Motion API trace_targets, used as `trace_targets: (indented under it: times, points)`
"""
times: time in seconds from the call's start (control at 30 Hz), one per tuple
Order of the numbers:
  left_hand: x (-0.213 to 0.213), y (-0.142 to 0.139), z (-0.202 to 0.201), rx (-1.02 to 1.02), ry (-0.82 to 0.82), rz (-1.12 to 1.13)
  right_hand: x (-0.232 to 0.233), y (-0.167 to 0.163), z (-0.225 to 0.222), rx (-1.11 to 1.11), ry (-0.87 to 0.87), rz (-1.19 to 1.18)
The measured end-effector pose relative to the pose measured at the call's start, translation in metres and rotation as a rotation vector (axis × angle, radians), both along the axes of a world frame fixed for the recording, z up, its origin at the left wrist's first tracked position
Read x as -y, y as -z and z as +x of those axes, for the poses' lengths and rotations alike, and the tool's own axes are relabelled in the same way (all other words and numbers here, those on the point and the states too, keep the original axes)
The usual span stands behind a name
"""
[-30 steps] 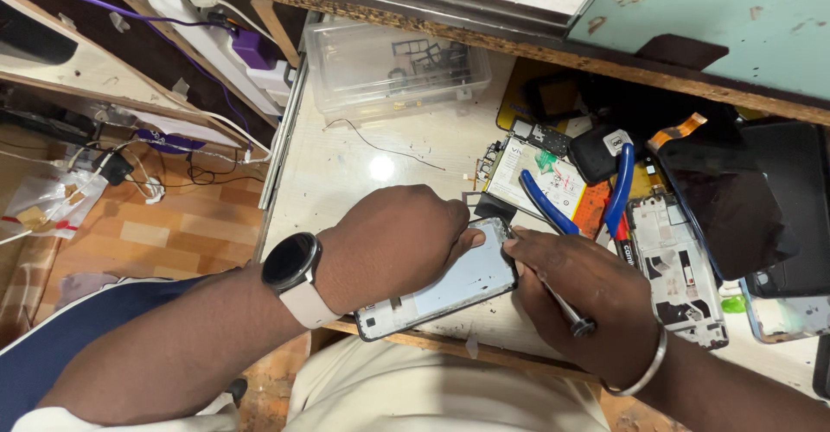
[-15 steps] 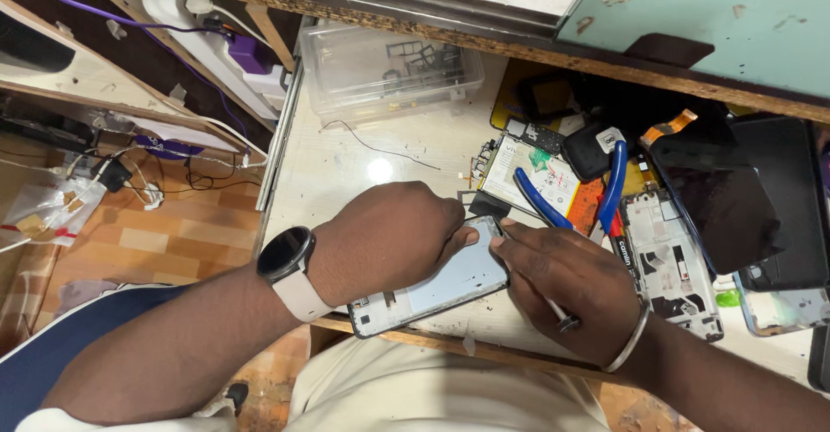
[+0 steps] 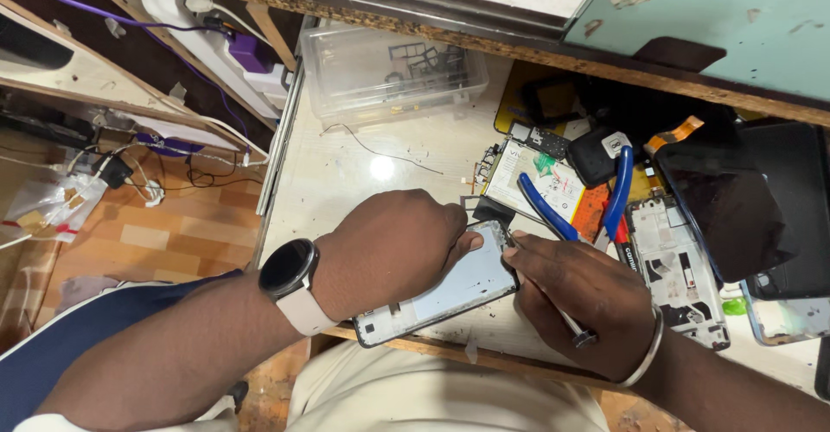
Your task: The person uses pliers to remove small metal clips from the frame of a disassembled smartphone. They then use a screwdriver to unscrew and remove screws from the device's frame.
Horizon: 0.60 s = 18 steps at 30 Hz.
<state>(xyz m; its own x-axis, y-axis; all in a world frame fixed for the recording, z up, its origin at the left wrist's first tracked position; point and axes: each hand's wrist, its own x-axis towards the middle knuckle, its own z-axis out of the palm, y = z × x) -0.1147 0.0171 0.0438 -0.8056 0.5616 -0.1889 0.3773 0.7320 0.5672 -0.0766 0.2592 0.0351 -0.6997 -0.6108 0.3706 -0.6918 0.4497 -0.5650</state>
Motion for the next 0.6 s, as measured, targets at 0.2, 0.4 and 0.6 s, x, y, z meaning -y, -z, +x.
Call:
trace_targets:
  times: [0.2,0.4,0.6]
  points:
    - [0.000,0.003,-0.001,-0.018,0.021,0.013,0.003,0.003,0.000,-0.030,-0.007,0.015]
    - [0.002,0.000,-0.003,-0.058,0.055,0.006,-0.001,0.009,-0.006,-0.095,-0.105,-0.024]
    - [0.007,-0.002,-0.006,0.016,0.137,0.096,0.000,0.004,-0.012,0.027,0.024,0.038]
